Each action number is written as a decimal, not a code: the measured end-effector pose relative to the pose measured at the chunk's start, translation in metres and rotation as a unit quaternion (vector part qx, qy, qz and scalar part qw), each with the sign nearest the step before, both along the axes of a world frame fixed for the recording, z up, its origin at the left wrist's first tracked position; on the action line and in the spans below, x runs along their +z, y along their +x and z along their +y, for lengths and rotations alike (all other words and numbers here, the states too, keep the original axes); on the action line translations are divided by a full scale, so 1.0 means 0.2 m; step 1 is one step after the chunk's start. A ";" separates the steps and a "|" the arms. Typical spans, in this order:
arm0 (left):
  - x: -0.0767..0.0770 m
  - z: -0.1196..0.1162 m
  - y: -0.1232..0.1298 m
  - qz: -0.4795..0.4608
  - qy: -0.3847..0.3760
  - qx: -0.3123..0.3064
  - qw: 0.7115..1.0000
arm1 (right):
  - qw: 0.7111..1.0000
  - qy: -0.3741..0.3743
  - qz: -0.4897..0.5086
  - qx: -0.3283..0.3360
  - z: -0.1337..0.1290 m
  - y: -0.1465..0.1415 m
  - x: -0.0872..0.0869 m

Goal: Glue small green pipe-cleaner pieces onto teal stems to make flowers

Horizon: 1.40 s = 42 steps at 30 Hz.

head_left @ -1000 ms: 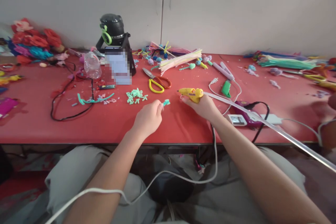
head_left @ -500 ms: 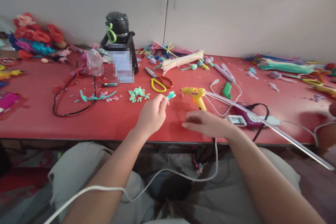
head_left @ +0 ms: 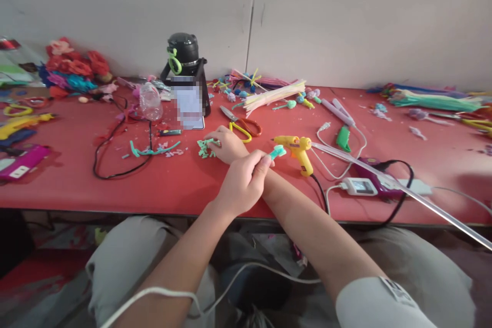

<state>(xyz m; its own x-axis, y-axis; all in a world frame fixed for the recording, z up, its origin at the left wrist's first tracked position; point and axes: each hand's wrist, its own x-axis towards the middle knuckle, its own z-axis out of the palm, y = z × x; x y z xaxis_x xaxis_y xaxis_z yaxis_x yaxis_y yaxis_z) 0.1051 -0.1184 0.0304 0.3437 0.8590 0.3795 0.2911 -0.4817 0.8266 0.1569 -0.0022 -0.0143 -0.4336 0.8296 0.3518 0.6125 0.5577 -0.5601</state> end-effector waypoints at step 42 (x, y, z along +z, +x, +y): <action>-0.03 -0.01 0.00 -0.006 0.002 0.014 1.000 | 0.995 0.041 -0.063 -0.067 0.00 -0.06 -0.03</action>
